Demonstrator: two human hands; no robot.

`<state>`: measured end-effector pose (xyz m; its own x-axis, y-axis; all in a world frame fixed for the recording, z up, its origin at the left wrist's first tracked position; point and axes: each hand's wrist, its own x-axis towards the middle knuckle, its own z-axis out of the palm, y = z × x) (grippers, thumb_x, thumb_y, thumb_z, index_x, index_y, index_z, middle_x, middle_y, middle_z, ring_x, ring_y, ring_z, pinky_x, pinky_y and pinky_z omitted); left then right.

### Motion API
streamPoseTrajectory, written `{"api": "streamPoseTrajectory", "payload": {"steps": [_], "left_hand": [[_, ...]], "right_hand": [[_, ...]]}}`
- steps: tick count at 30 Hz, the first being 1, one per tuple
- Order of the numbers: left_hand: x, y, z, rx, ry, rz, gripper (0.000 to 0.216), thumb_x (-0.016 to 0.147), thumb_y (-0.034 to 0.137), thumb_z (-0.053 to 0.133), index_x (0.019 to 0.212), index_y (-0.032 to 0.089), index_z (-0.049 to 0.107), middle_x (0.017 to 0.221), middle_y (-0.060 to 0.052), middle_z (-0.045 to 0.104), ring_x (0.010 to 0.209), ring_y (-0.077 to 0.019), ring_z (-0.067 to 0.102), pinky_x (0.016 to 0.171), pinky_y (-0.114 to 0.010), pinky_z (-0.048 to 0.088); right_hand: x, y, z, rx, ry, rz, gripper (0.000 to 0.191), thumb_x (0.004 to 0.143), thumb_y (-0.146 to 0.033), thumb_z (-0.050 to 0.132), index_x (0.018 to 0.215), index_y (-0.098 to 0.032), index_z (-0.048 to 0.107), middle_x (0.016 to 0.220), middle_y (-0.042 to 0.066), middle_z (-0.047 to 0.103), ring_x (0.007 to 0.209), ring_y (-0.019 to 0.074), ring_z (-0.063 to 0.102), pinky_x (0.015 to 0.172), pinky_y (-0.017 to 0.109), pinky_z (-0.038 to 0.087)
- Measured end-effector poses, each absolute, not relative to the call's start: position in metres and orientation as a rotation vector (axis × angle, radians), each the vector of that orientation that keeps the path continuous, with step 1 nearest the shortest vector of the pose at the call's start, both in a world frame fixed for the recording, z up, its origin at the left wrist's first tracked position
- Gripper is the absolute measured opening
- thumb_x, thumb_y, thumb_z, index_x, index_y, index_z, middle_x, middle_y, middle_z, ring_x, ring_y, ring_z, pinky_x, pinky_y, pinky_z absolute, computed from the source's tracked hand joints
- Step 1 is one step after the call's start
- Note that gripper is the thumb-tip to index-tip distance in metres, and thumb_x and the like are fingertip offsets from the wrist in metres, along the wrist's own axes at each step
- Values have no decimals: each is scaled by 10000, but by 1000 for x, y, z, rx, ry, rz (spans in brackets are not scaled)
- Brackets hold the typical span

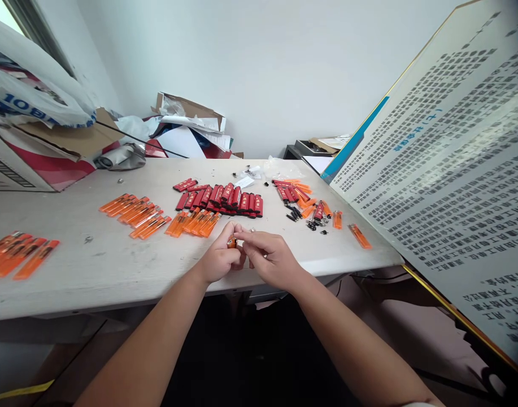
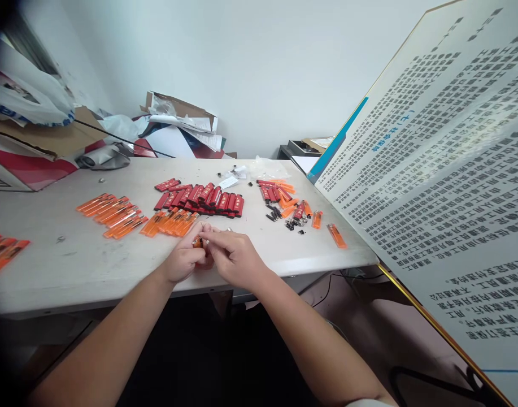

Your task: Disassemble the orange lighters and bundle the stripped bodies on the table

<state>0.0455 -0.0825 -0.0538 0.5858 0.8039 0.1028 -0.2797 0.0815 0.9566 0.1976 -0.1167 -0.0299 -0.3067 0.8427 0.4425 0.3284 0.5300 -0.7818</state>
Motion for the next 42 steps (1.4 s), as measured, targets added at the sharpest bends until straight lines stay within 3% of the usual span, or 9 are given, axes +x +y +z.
{"api": "streamPoseTrajectory", "payload": {"steps": [8, 12, 16, 19, 23, 28, 32, 38, 42], "left_hand": [[45, -84, -47, 1170, 554, 873, 398, 556, 67, 457, 858, 253, 278, 924, 42, 527, 438, -31, 335, 377, -153, 218], [45, -85, -45, 1131, 582, 922, 345, 604, 113, 474, 846, 252, 270, 836, 45, 504, 416, -34, 304, 356, -139, 169], [44, -84, -44, 1144, 577, 934, 272, 686, 225, 503, 844, 247, 282, 825, 35, 491, 431, -45, 329, 350, -139, 159], [44, -83, -46, 1162, 557, 904, 277, 660, 201, 502, 850, 242, 305, 854, 21, 486, 492, -60, 360, 369, -141, 174], [44, -82, -51, 1216, 585, 852, 288, 606, 119, 476, 827, 231, 329, 821, 22, 443, 562, -81, 365, 409, -156, 227], [46, -81, -55, 1371, 693, 853, 161, 758, 175, 493, 826, 218, 353, 815, 36, 434, 535, -62, 383, 489, -211, 323], [48, -81, -56, 1503, 740, 933, 156, 843, 295, 535, 848, 201, 410, 787, 30, 452, 636, -93, 466, 599, -249, 385], [50, -79, -55, 1490, 773, 1064, 221, 776, 319, 653, 814, 179, 486, 742, 32, 465, 658, -98, 439, 623, -244, 380], [50, -79, -53, 1441, 804, 1088, 277, 711, 332, 715, 826, 177, 517, 778, 7, 547, 685, -112, 497, 635, -254, 421]], "right_hand": [[231, -95, -40, -1232, -1628, 595, 351, 874, -317, 501, 1156, -181, 659, 732, 31, 623, 573, 113, 520, 605, 259, 448], [249, -73, -54, -1383, -1703, 398, 307, 840, -299, 524, 1058, -166, 694, 829, 63, 653, 680, 135, 558, 677, 275, 462], [242, -63, -60, -1490, -1843, 419, 341, 843, -351, 551, 1112, -184, 677, 946, 69, 654, 706, 122, 570, 711, 265, 457], [228, -63, -57, -1647, -1950, 331, 346, 857, -429, 555, 1124, -243, 674, 1039, 63, 642, 776, 140, 593, 712, 268, 427], [220, -65, -56, -1733, -2053, 200, 259, 898, -411, 508, 998, -276, 706, 1071, 46, 626, 884, 165, 609, 714, 268, 399], [224, -66, -61, -1681, -1998, 212, 244, 907, -327, 495, 984, -249, 712, 1035, 53, 644, 864, 152, 609, 745, 267, 415], [227, -63, -63, -1554, -1850, 264, 242, 876, -281, 515, 978, -189, 714, 971, 76, 690, 791, 151, 603, 775, 278, 443], [234, -58, -68, -1454, -1598, 430, 347, 848, -369, 529, 1044, -140, 701, 845, 84, 712, 679, 155, 598, 670, 277, 471], [233, -58, -69, -1484, -1686, 393, 315, 851, -317, 518, 1053, -165, 706, 933, 87, 728, 759, 169, 632, 742, 293, 487]]}}
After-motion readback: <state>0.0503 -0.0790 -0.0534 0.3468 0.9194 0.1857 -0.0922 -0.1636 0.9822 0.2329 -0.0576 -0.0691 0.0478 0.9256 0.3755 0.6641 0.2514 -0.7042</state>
